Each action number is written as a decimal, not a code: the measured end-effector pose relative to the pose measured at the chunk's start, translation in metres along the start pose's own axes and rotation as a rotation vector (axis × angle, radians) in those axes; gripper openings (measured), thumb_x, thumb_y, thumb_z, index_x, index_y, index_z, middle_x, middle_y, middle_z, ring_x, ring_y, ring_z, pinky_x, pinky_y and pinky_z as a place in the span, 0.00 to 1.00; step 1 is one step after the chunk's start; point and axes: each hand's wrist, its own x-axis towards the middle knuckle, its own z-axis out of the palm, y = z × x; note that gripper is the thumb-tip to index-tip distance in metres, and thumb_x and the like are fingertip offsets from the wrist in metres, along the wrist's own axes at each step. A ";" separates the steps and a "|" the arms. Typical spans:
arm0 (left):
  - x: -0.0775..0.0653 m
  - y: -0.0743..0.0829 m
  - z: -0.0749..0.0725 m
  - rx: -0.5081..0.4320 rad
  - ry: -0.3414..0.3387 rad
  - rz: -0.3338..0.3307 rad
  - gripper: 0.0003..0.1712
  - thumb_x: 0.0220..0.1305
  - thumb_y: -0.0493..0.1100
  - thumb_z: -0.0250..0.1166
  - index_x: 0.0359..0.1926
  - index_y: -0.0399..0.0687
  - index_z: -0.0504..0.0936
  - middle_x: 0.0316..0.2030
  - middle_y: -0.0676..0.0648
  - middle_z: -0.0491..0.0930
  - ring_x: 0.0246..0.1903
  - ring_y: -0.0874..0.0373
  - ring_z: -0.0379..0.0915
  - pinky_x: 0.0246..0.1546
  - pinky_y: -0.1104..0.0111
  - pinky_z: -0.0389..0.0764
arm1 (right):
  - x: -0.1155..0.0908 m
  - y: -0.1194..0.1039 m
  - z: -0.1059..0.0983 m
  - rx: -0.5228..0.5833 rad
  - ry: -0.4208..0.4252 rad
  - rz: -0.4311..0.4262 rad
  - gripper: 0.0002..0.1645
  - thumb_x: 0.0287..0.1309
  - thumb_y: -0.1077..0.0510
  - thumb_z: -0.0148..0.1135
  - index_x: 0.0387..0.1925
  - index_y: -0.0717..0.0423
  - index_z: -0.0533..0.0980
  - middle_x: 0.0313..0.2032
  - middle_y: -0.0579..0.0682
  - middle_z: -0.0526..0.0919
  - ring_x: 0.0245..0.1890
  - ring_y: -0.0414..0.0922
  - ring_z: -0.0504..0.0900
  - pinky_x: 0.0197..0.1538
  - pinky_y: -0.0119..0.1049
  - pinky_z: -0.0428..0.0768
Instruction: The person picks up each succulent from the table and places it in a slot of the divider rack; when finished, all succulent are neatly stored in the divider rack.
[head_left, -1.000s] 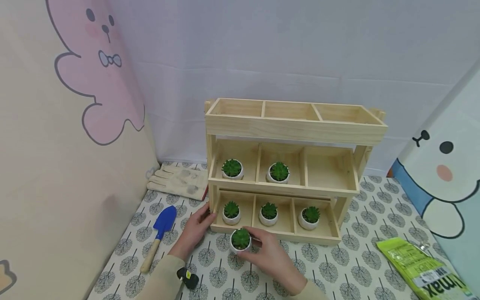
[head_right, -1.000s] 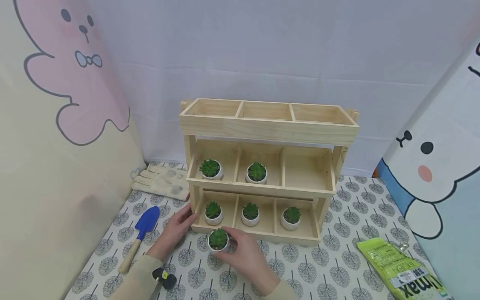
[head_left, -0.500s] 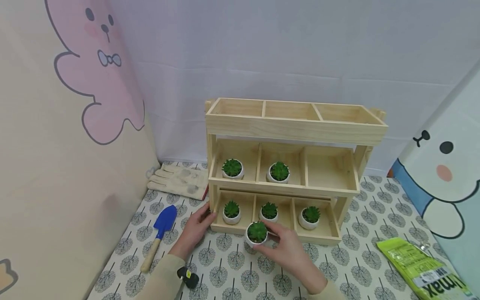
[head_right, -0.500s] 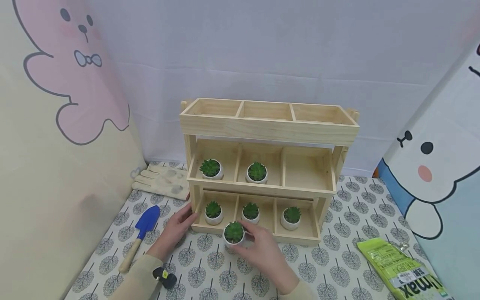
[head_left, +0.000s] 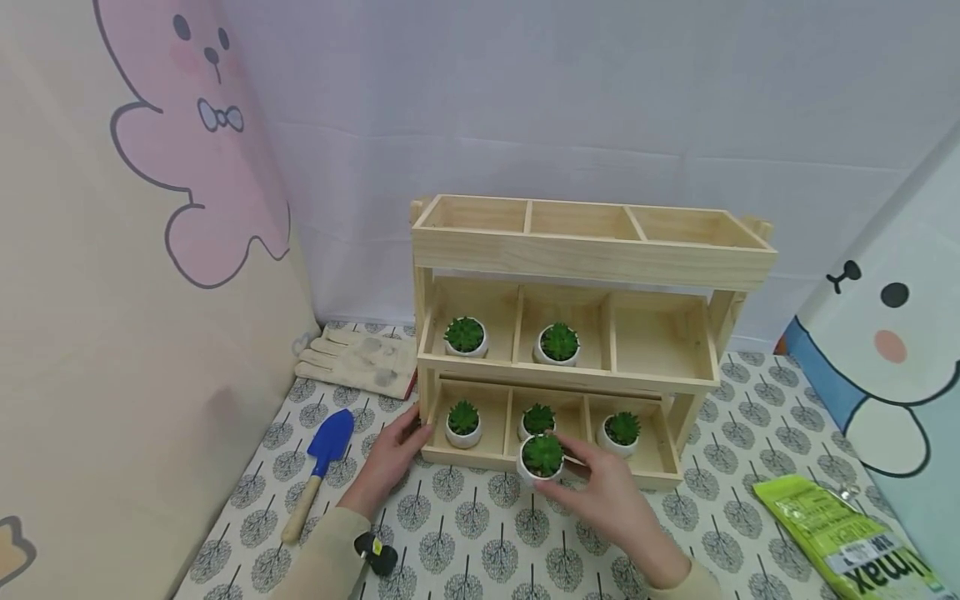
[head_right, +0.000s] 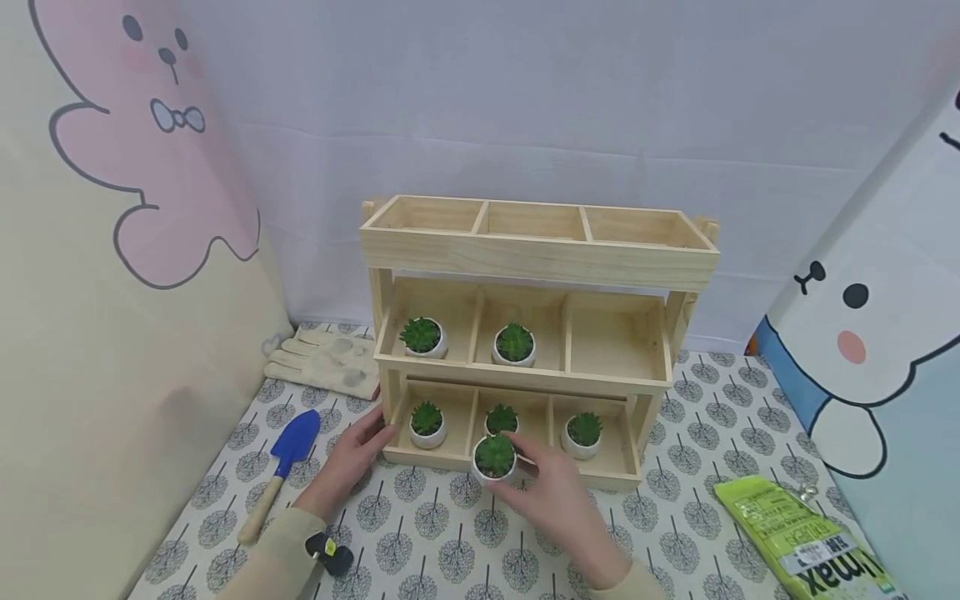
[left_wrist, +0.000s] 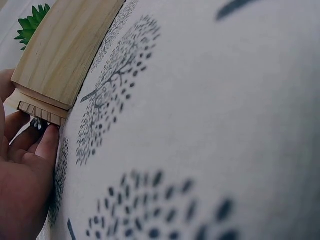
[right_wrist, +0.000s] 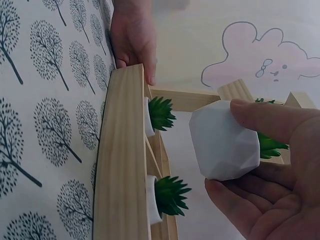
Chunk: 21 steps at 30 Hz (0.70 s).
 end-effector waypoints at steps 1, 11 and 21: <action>0.000 0.000 0.000 -0.004 -0.001 -0.001 0.40 0.75 0.55 0.66 0.81 0.57 0.63 0.77 0.46 0.63 0.76 0.47 0.58 0.76 0.53 0.58 | 0.000 0.000 -0.002 0.001 0.003 0.005 0.43 0.49 0.58 0.85 0.66 0.63 0.77 0.60 0.60 0.83 0.57 0.56 0.84 0.56 0.35 0.83; 0.000 0.000 0.000 0.001 0.004 0.009 0.39 0.75 0.53 0.66 0.81 0.54 0.63 0.77 0.44 0.63 0.76 0.45 0.58 0.76 0.51 0.59 | -0.002 0.002 -0.026 -0.002 0.057 -0.064 0.39 0.48 0.63 0.84 0.62 0.65 0.79 0.56 0.61 0.84 0.55 0.60 0.85 0.54 0.37 0.84; -0.001 0.003 0.000 -0.002 0.002 0.017 0.38 0.76 0.52 0.65 0.81 0.52 0.63 0.77 0.43 0.63 0.76 0.45 0.58 0.76 0.51 0.59 | -0.005 -0.010 -0.061 -0.095 0.141 -0.096 0.40 0.51 0.59 0.84 0.62 0.70 0.78 0.52 0.67 0.84 0.49 0.60 0.87 0.51 0.43 0.86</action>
